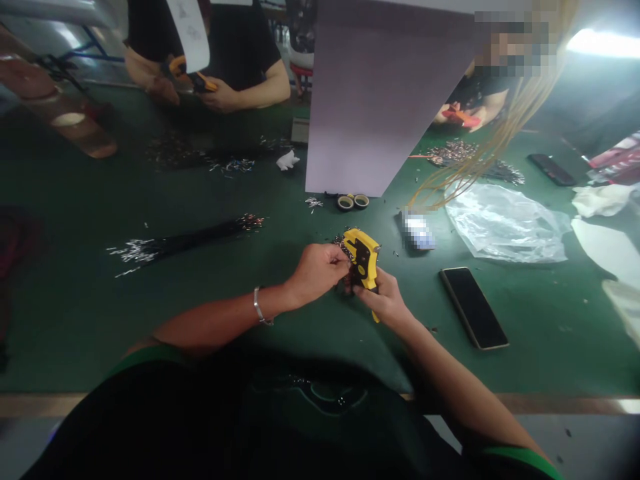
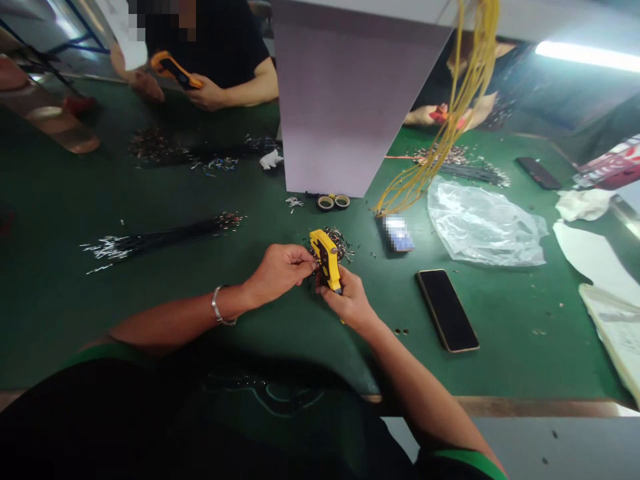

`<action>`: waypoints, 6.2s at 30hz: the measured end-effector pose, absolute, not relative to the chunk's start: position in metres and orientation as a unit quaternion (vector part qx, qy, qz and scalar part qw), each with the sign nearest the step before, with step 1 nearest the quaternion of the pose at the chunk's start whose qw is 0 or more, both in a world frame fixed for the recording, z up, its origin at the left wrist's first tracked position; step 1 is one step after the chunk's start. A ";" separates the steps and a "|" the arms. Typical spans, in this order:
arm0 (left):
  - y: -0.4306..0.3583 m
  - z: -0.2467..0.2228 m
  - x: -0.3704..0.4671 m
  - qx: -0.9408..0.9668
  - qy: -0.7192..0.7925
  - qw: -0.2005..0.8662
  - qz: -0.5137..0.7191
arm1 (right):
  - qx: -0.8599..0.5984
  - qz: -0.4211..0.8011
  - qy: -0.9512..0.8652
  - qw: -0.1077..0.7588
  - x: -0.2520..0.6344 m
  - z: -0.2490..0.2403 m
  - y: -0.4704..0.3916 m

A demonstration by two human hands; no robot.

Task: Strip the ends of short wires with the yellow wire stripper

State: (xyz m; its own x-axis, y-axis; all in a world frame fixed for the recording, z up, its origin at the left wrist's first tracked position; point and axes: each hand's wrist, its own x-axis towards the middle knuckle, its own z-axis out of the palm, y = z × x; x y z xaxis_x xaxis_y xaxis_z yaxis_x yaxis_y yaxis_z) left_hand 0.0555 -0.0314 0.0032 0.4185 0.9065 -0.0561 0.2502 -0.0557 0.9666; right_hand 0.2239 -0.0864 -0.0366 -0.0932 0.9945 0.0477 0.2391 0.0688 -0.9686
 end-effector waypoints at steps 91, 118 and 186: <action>0.014 0.021 0.026 0.681 0.390 0.554 0.277 | -0.393 0.667 -0.465 0.430 0.225 -0.033 -0.102; 0.048 -0.015 0.020 0.809 0.390 0.372 0.235 | -0.448 0.648 -0.429 0.442 0.213 -0.055 -0.097; -0.021 -0.021 0.047 0.881 0.251 0.217 0.337 | -0.385 0.616 -0.375 0.576 0.228 -0.033 -0.084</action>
State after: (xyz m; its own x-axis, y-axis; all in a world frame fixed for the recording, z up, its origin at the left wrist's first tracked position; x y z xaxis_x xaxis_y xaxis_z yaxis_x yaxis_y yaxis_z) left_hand 0.0474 -0.0214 -0.0207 0.6480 0.5877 0.4846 0.2956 -0.7803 0.5510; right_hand 0.2284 -0.0840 -0.0328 -0.0408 0.9983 -0.0426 -0.4200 -0.0558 -0.9058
